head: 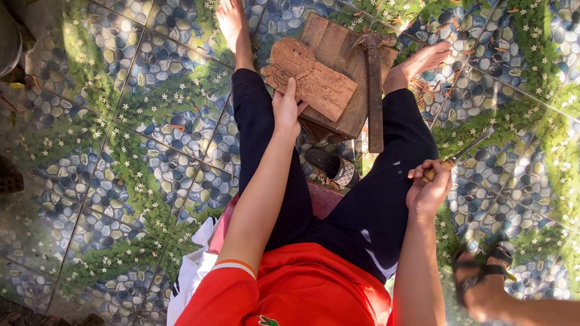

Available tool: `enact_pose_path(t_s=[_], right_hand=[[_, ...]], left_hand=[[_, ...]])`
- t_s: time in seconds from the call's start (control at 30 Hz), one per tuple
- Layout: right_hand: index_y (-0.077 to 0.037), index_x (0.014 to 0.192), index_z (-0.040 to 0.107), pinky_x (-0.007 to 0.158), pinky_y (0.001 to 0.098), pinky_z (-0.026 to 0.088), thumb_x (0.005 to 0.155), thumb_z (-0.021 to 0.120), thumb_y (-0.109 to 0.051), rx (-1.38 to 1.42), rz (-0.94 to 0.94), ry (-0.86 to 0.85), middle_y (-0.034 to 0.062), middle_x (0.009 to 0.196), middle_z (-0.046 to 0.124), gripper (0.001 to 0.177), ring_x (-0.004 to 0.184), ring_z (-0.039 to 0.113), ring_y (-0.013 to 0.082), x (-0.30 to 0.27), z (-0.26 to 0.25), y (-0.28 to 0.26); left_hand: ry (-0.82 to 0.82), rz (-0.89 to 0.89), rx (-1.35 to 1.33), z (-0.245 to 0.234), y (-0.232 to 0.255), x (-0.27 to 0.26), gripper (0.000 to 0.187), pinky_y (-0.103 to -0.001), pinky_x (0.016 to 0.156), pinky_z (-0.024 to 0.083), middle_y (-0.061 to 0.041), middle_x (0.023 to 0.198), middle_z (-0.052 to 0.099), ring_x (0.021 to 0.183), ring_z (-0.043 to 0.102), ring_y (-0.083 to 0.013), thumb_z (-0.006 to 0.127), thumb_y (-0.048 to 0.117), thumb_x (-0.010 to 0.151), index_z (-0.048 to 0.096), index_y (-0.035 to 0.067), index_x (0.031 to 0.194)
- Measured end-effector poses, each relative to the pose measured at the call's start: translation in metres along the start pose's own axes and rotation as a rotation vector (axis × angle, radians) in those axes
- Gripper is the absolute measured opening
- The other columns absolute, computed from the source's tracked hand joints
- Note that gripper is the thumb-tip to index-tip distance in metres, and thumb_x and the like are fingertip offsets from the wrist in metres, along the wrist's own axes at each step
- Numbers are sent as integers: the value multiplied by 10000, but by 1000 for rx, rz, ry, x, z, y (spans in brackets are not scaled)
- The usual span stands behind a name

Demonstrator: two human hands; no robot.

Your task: Carving a small piece of wood using a hand knife while sitting on a stool.

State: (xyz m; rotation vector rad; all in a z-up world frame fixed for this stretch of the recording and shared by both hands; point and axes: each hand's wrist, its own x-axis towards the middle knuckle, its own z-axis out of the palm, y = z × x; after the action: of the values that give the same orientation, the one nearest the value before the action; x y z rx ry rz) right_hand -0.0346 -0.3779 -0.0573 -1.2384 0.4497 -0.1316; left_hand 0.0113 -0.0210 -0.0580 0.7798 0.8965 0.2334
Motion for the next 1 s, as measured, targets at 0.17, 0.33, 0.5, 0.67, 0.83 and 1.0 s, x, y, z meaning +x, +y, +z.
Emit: enact_pose_path(t_s=[0.17, 0.33, 0.5, 0.67, 0.83, 1.0], right_hand=[[-80, 985, 538, 555, 324, 520, 1005, 540, -140, 15, 16, 4, 99, 847, 524, 63, 585, 498, 167, 2, -5, 2], [-85, 980, 544, 543, 333, 514, 999, 550, -149, 41, 21, 17, 98, 836, 519, 66, 576, 493, 175, 5, -7, 5], [-95, 979, 541, 553, 316, 527, 1012, 556, -148, 39, 28, -5, 92, 850, 535, 65, 586, 503, 160, 6, -10, 5], [-90, 980, 547, 555, 321, 523, 1012, 553, -146, 24, 12, -6, 96, 853, 537, 64, 587, 503, 158, 6, -11, 7], [-80, 987, 551, 558, 331, 525, 1019, 548, -144, 18, -1, -13, 108, 853, 542, 72, 580, 502, 165, 10, -17, 12], [-78, 988, 553, 565, 326, 517, 1019, 544, -139, 13, 4, -10, 103, 854, 534, 69, 589, 500, 164, 9, -14, 9]], left_hand=[[-93, 109, -137, 1, -11, 4, 796, -635, 1035, 537, -294, 1589, 358, 1336, 504, -511, 692, 310, 1037, 235, 66, 1641], [-389, 169, -382, -8, -32, 28, 769, -688, 1171, 397, -260, 1671, 220, 1448, 350, -542, 644, 238, 1082, 170, 125, 1677], [-595, 152, -497, -38, -106, 91, 688, -700, 1154, 418, -207, 1642, 325, 1429, 431, -484, 633, 233, 1121, 215, 189, 1665], [-673, 194, -461, -35, -113, 95, 647, -693, 1143, 429, -190, 1623, 375, 1412, 455, -476, 627, 203, 1129, 249, 198, 1654], [-696, 208, -426, -24, -92, 75, 643, -648, 1122, 466, -171, 1604, 423, 1392, 503, -437, 645, 211, 1129, 271, 198, 1652], [-686, 237, -390, -32, -108, 93, 619, -637, 1073, 495, -163, 1571, 460, 1353, 544, -424, 651, 245, 1130, 304, 191, 1640]])
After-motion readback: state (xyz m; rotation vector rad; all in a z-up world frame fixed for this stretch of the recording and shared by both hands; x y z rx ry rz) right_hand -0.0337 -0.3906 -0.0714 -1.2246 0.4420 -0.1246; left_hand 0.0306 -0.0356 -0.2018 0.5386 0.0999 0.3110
